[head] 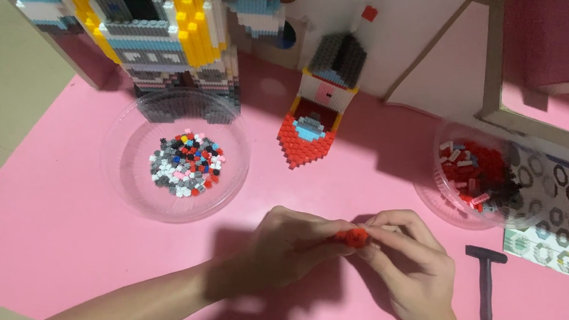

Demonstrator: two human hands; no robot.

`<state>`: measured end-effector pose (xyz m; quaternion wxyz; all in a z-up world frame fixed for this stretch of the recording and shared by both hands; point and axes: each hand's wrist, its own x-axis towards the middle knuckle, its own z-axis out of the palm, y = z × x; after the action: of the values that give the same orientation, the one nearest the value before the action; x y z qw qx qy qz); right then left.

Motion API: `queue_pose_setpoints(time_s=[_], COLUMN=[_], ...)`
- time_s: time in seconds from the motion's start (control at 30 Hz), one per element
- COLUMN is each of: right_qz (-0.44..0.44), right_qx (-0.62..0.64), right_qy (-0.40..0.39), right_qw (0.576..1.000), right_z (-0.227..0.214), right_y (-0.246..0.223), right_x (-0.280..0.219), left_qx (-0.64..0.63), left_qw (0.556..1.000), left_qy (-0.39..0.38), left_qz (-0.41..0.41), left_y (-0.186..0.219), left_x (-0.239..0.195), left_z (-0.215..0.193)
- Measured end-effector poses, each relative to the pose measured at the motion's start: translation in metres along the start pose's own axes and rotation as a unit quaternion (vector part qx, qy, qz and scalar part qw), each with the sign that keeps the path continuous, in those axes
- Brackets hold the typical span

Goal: The person assembles a small structure using red and blue plastic building blocks on a pink table. They pick individual pieces from a clear bowl and attach them to a growing red base, eventually adding a blue component to the top.

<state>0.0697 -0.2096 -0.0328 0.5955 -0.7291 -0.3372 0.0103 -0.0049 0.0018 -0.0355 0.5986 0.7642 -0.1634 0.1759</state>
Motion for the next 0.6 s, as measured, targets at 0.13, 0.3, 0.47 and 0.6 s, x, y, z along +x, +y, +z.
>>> queue_pose_setpoints(time_s=[0.13, 0.3, 0.47, 0.6], right_qz=[-0.012, -0.012, -0.031, -0.242], right_qx=[-0.018, -0.07, -0.115, -0.329], right_qy=[-0.012, 0.009, -0.001, 0.0], right_qw=[1.0, 0.997, 0.993, 0.913], right_z=[0.0, 0.007, 0.008, -0.002], right_y=[-0.002, -0.013, -0.017, -0.046], right_x=[0.002, 0.006, 0.009, 0.026], left_qx=[-0.012, -0.071, -0.34, -0.33], left_qw=[0.999, 0.997, 0.898, 0.879], left_qy=[-0.024, 0.016, 0.022, 0.084], left_qz=[-0.019, -0.025, -0.28, -0.334], left_y=[-0.002, 0.01, 0.017, 0.004], left_x=[-0.001, 0.004, 0.018, 0.021], left_z=[-0.002, -0.003, -0.005, -0.007])
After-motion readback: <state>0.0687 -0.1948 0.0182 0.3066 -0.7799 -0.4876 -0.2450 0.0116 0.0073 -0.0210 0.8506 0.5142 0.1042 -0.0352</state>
